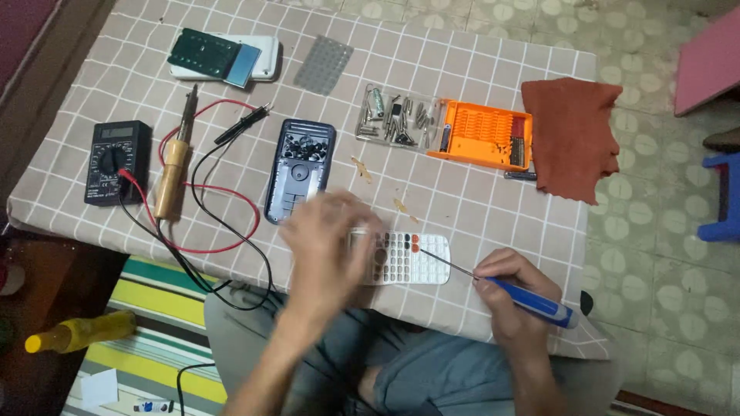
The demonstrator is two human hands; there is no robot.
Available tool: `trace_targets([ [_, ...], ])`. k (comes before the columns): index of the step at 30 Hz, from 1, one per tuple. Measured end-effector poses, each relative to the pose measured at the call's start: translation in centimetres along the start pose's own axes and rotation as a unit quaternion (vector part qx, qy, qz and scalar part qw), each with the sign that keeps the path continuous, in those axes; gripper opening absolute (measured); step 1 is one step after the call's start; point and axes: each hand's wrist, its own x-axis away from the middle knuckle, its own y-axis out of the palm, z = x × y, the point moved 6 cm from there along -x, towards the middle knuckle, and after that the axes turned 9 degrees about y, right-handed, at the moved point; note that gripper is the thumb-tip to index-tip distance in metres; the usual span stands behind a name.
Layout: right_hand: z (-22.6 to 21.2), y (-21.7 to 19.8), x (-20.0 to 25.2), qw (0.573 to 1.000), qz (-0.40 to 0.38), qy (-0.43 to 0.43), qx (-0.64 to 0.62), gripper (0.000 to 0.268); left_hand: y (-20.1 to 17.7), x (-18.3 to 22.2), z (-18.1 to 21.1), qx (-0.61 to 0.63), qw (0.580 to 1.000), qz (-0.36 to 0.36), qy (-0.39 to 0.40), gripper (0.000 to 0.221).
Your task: The person disassembles a scientific calculator and checks its internal components at a workbench.
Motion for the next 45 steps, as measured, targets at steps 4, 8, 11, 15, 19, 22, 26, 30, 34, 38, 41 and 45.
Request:
trace_targets([
  [4,0.2,-0.2,-0.1,1.0,0.011,0.015,-0.001,0.009,-1.5,-3.1,-7.9,-0.039,0.996,0.076,-0.024,0.011],
  [8,-0.2,0.2,-0.2,1.0,0.008,0.013,-0.002,0.009,-1.1,-5.7,-11.2,-0.052,0.994,0.084,-0.044,0.011],
  [11,-0.1,0.2,-0.2,1.0,0.002,0.011,-0.013,0.009,-0.2,-6.6,-11.4,-0.073,0.994,0.069,-0.039,0.011],
  [15,-0.1,0.3,-0.1,1.0,-0.002,0.016,-0.02,0.009,0.2,-6.5,-11.7,-0.099,0.993,0.062,-0.028,0.012],
  [19,-0.4,0.4,-0.3,1.0,0.0,0.018,0.013,0.01,-0.6,-5.2,-9.6,-0.093,0.993,0.073,-0.015,0.013],
  [22,-1.0,0.7,-0.3,1.0,-0.006,0.021,0.02,0.01,-0.9,-2.8,-5.8,-0.013,0.999,0.052,0.007,0.015],
  [26,-1.8,1.5,-0.5,0.997,-0.017,0.002,0.078,0.008,0.4,0.1,0.1,0.059,0.989,-0.063,0.12,0.023],
  [30,-2.0,2.0,-0.5,0.988,-0.031,-0.022,0.151,0.011,1.6,1.3,1.6,0.058,0.983,-0.096,0.145,0.028],
  [34,-2.2,1.8,-0.4,0.991,-0.035,-0.022,0.126,0.012,2.6,1.7,1.3,0.049,0.984,-0.098,0.143,0.029],
  [38,-2.2,2.3,-0.4,0.99,-0.048,-0.021,0.128,0.014,2.5,1.9,1.0,0.05,0.984,-0.092,0.143,0.029],
  [41,-2.4,2.3,-0.5,0.988,-0.045,-0.026,0.147,0.013,2.6,1.9,1.0,0.055,0.985,-0.091,0.138,0.029],
  [45,-2.6,2.3,-0.5,0.986,-0.048,-0.035,0.154,0.012,2.6,1.8,0.9,0.065,0.988,-0.082,0.113,0.028],
])
